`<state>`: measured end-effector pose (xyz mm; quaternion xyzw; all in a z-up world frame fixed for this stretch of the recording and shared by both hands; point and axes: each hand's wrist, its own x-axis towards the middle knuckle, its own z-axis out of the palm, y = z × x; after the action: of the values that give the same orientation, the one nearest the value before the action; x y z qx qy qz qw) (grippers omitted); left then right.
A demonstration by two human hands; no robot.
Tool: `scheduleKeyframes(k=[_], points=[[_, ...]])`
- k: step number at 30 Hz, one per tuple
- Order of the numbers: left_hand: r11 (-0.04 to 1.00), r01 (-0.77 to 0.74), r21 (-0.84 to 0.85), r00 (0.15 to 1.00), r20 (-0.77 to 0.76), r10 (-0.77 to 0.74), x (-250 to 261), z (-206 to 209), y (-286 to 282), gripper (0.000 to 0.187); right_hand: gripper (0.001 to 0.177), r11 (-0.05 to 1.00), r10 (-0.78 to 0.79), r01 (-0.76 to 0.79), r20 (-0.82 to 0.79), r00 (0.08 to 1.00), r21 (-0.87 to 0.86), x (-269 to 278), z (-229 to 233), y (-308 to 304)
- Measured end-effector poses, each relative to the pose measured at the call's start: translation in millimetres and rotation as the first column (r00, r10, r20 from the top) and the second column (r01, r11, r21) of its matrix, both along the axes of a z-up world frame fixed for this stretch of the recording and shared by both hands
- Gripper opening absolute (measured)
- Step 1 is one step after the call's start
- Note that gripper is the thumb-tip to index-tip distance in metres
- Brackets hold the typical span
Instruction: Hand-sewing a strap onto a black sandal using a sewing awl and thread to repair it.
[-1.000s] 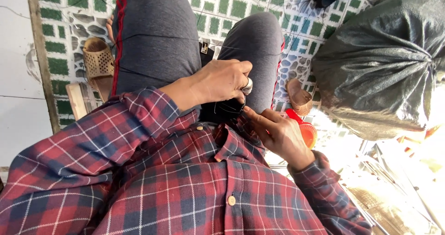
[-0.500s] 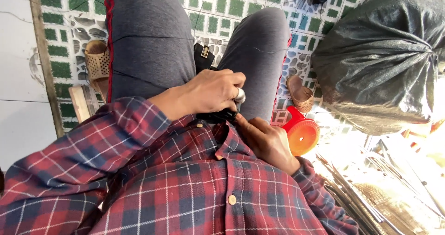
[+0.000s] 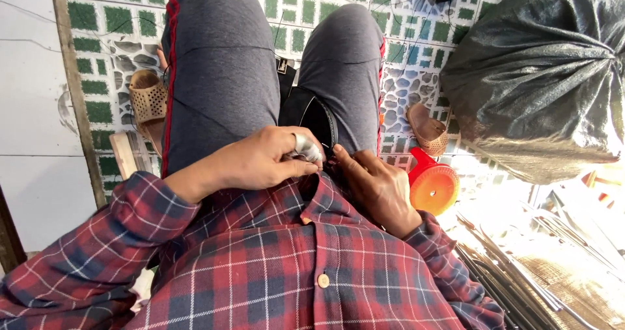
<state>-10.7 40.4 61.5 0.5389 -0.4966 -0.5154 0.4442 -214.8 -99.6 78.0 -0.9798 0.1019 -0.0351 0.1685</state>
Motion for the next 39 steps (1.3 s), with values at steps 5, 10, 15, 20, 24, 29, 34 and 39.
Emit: scheduleKeyframes(k=[5, 10, 15, 20, 24, 29, 34, 39], points=[[0.985, -0.151, 0.083, 0.877, -0.449, 0.173, -16, -8, -2, 0.004, 0.039, 1.000, 0.020, -0.019, 0.040, 0.999, -0.022, -5, -9, -2], [0.957, -0.254, -0.140, 0.944, 0.179, 0.277, -31, -33, -15, 0.012, 0.041, 0.999, 0.042, -0.042, -0.002, 0.999, -0.005, -5, -5, -3], [0.983, -0.186, 0.004, 0.934, 0.312, 0.175, -34, -36, -11, 0.019, 0.042, 0.999, 0.052, -0.052, -0.035, 0.998, 0.014, -2, 0, -5], [0.921, -0.198, 0.335, 0.971, -0.062, 0.231, -28, -34, -16, 0.028, 0.041, 0.997, 0.065, -0.058, -0.184, 0.981, 0.045, -13, 3, -20], [0.896, -0.184, 0.403, 0.969, -0.077, 0.234, -32, -43, -30, 0.028, 0.044, 0.974, -0.023, 0.068, -0.205, 0.978, 0.217, -45, 31, -53], [0.931, -0.284, -0.229, 0.747, 0.556, 0.364, -24, -19, -32, 0.007, 0.036, 0.947, -0.025, 0.105, -0.255, 0.967, 0.305, -48, 26, -54], [0.942, -0.232, -0.243, 0.768, 0.549, 0.331, -34, -2, -4, 0.011, 0.039, 0.682, -0.293, 0.460, -0.364, 0.884, 0.568, -46, -13, -22], [0.951, -0.235, -0.201, 0.728, 0.612, 0.309, -45, -18, 6, 0.014, 0.019, 0.326, -0.574, 0.500, -0.253, 0.779, 0.802, -26, -20, 10]])
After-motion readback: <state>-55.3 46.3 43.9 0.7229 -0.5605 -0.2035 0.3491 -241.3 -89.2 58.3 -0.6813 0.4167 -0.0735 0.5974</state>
